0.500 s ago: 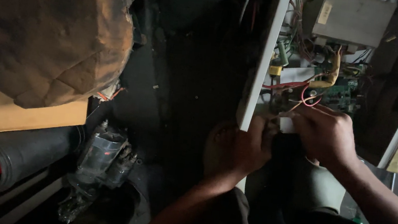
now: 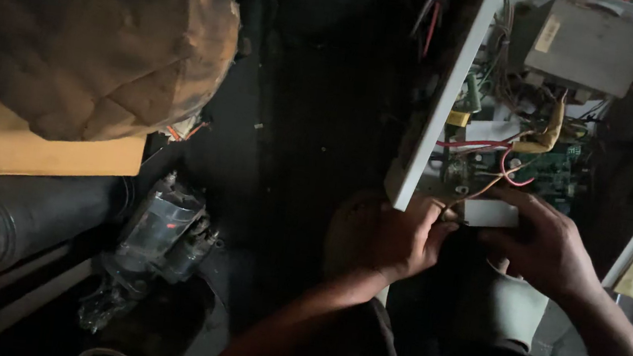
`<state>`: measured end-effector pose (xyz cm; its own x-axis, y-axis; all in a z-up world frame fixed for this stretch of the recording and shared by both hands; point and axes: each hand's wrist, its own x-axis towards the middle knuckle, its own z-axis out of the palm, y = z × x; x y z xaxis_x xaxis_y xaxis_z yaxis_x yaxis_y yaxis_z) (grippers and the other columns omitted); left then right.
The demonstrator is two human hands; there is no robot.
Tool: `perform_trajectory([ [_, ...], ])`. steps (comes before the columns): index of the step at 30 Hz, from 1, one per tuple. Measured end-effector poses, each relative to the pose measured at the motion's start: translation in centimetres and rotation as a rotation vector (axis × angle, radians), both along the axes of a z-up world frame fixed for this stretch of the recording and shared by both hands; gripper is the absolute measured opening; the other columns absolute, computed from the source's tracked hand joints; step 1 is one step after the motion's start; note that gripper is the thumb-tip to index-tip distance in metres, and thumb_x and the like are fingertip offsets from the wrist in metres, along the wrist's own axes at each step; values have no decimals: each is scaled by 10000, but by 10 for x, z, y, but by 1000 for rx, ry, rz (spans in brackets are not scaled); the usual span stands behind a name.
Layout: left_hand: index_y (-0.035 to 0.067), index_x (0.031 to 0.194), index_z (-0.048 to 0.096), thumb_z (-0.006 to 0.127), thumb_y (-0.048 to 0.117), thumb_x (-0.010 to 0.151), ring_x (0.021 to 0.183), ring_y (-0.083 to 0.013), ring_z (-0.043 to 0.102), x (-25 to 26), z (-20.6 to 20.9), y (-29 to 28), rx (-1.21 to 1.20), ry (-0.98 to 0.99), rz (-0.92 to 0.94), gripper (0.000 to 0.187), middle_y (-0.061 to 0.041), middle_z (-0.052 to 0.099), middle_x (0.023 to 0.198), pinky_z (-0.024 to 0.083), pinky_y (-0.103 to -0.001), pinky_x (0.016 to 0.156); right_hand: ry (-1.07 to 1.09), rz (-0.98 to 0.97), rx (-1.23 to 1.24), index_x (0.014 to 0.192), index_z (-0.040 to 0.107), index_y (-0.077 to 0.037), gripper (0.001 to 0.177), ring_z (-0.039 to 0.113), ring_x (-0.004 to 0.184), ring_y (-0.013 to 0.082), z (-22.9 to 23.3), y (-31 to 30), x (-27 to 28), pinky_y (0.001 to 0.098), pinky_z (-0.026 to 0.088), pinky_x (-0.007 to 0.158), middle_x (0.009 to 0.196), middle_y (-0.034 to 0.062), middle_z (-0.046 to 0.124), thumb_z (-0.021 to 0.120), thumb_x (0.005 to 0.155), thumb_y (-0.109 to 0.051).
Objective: Repairing an electronic device by examining internal components and reconnecting wires.
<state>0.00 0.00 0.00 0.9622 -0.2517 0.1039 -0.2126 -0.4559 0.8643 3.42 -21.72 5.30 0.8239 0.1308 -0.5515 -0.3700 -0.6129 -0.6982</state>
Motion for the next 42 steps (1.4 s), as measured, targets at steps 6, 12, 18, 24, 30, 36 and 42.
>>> perform_trajectory([
  [6,90,1155,595,616,198,1085,879,-225,727,-10,-26,-7,-180,74,14,131,-58,693,1027,586,-326,737,76,-81,-101,1482,525,-194,724,680,569,172,9,13,-1,331,555,461,810,92,723,711,809,-3],
  [12,108,983,639,713,215,963,752,-205,724,6,10,1,-65,65,135,131,-46,736,867,573,-329,664,-18,-13,-164,1425,549,-191,674,694,543,181,0,11,-2,352,551,472,787,97,729,748,797,-46],
  [18,94,949,632,704,217,930,742,-183,709,7,-9,3,-108,131,56,144,-52,694,849,587,-313,648,-92,27,-157,1400,537,-159,638,687,510,171,-6,7,-3,341,539,435,734,98,707,757,809,-67],
  [24,64,1101,659,722,175,906,838,-211,722,8,0,-1,-118,141,59,233,-62,707,962,587,-330,714,84,-105,-110,1379,578,-157,540,661,464,187,17,18,8,351,517,408,708,84,749,672,859,-45],
  [30,77,1086,645,691,170,981,876,-191,737,-5,-34,-7,-274,220,78,148,-65,711,964,621,-330,767,154,-97,-211,1355,603,-144,536,699,496,198,34,23,19,365,534,425,691,122,744,784,851,-115],
  [36,71,1067,720,739,166,915,707,-204,726,27,69,13,47,425,95,180,-119,753,794,566,-340,662,36,-51,-191,1270,645,-69,460,719,502,189,31,12,20,351,531,476,723,128,772,800,847,-163],
  [42,21,1041,715,688,58,960,681,-125,692,5,29,-4,-381,399,177,93,-82,767,870,514,-290,581,7,-23,-186,1237,672,-62,461,764,628,190,43,11,24,354,600,522,854,115,790,813,815,-185],
])
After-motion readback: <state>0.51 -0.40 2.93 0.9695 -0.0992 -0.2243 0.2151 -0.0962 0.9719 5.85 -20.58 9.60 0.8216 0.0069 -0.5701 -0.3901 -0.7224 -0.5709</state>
